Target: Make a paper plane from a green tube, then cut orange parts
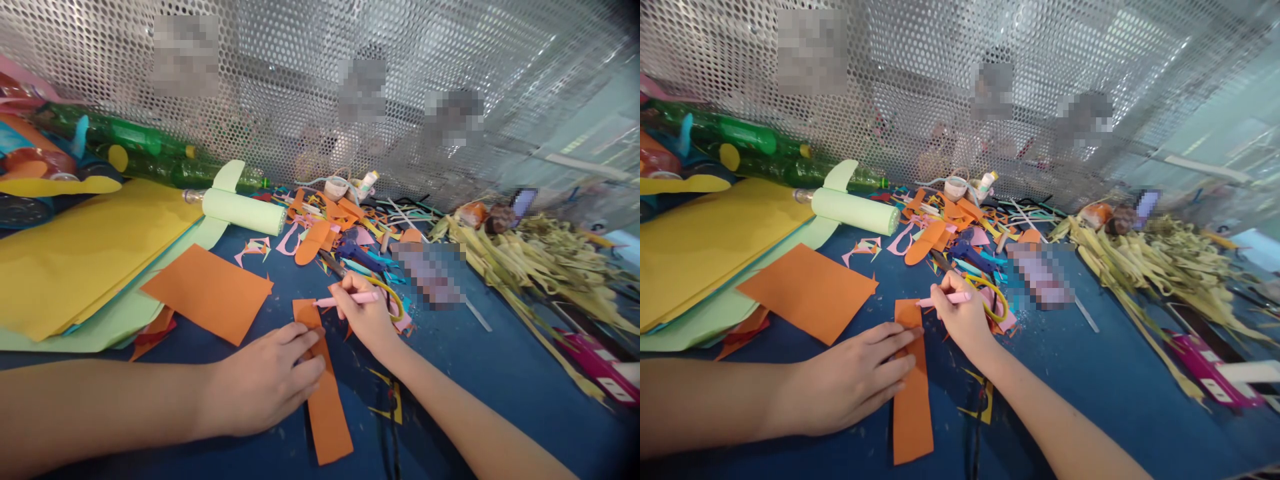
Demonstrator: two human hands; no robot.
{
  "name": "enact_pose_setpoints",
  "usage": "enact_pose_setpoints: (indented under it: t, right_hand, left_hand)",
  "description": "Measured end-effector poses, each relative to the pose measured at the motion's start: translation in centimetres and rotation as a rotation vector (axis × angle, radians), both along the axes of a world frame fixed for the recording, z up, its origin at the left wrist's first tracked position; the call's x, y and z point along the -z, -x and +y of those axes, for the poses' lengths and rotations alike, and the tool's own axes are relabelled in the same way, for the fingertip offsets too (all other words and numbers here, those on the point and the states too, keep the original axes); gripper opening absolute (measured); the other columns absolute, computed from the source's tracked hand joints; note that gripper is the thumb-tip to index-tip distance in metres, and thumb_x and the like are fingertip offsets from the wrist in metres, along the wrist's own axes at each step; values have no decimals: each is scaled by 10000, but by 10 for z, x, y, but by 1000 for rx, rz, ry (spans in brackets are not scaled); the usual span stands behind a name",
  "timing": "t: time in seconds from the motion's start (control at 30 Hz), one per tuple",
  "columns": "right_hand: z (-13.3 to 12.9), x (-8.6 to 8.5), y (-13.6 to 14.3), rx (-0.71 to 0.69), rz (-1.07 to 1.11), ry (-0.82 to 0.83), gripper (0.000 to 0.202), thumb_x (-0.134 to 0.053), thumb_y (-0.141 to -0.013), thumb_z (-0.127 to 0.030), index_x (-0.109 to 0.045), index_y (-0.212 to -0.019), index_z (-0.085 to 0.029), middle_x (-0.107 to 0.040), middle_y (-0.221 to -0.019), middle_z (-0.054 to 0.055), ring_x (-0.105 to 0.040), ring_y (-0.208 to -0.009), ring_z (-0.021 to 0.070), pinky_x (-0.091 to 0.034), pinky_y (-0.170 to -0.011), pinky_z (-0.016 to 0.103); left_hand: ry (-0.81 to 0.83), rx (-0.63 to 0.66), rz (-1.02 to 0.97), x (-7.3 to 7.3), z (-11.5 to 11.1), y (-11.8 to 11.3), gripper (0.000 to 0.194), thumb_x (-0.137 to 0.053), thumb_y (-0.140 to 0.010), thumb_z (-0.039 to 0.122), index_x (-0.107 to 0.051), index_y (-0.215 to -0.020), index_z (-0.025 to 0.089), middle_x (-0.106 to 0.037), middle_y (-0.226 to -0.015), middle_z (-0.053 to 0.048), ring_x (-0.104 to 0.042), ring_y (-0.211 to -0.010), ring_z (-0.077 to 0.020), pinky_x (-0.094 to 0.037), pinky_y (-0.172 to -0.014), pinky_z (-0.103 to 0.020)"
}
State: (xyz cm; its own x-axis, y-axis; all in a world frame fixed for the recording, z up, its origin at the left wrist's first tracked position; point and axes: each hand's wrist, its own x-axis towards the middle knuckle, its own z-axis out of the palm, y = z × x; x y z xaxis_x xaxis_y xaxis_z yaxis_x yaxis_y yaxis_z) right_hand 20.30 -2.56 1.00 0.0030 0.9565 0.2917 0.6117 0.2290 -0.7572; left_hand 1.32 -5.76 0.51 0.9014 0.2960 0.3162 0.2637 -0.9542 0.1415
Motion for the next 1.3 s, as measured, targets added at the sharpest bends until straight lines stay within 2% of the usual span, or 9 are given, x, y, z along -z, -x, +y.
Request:
enact_pose_setpoints:
  t: [0.23,0.57,0.8,0.93,1.0,1.07,1.13,1.23,1.3]
  right_hand:
    - [-1,-3,1,-29,8,13,308,-509,-815,-242,-354,-551,-207,-453,-400,-82,-445,-374,75,-357,-458,181]
    - [0,2,-1,-97,70,69,252,-533,-824,-296,-424,-617,-204,-525,-448,-58,-527,-427,96,-394,-489,193]
    - [0,2,2,-129,146,94,257,-553,-816,-314,-432,-620,-201,-552,-463,-52,-549,-450,101,-407,-498,197]
    - [0,0,0,-69,318,87,268,-527,-834,-327,-440,-618,-194,-537,-442,-57,-487,-404,80,-368,-439,181]
    - [1,-1,-1,-38,468,61,260,-498,-852,-330,-431,-639,-197,-524,-431,-65,-452,-389,72,-342,-414,172]
    - [2,0,-3,-27,583,39,235,-492,-855,-331,-430,-668,-202,-503,-420,-76,-421,-375,68,-313,-392,166]
    - [2,0,-4,-23,639,30,232,-499,-850,-340,-435,-674,-203,-485,-420,-79,-407,-373,65,-295,-383,168]
    - [2,1,-6,-44,666,29,258,-501,-847,-359,-453,-653,-196,-484,-444,-67,-426,-404,70,-314,-411,181]
    - [1,0,-7,-74,698,32,288,-467,-859,-370,-469,-634,-190,-489,-455,-55,-442,-420,77,-327,-431,193]
  left_hand:
    - [15,-11,0,-1,-2,1,246,-329,-912,176,-554,-973,98,-622,-1018,-96,-493,-1104,-241,-343,-998,-371]
    - [36,-15,18,-2,-1,0,228,-346,-907,179,-546,-989,106,-611,-1056,-115,-483,-1118,-246,-340,-1003,-385]
    - [80,-16,-56,-2,-2,1,190,-384,-890,167,-551,-964,115,-624,-1031,-121,-500,-1105,-242,-384,-980,-397]
    - [88,-39,-110,-7,-3,3,162,-423,-875,187,-573,-891,127,-556,-1165,-150,-448,-1161,-254,-402,-971,-392]
    - [77,-42,-153,-11,-3,4,148,-445,-865,183,-580,-898,130,-565,-1143,-137,-432,-1165,-253,-396,-976,-380]
    - [97,-55,-190,-14,-4,5,143,-458,-859,184,-581,-916,137,-595,-1048,-112,-461,-1108,-239,-401,-959,-365]
    - [154,-61,-201,-15,-3,6,148,-447,-867,190,-575,-928,147,-605,-923,-84,-522,-964,-206,-431,-896,-343]
    - [342,-115,-225,-12,1,7,153,-401,-895,206,-544,-928,165,-588,-798,-37,-543,-737,-142,-463,-722,-260]
    - [501,-218,-263,-10,5,7,149,-385,-905,222,-525,-884,176,-579,-778,-13,-537,-681,-117,-445,-645,-215]
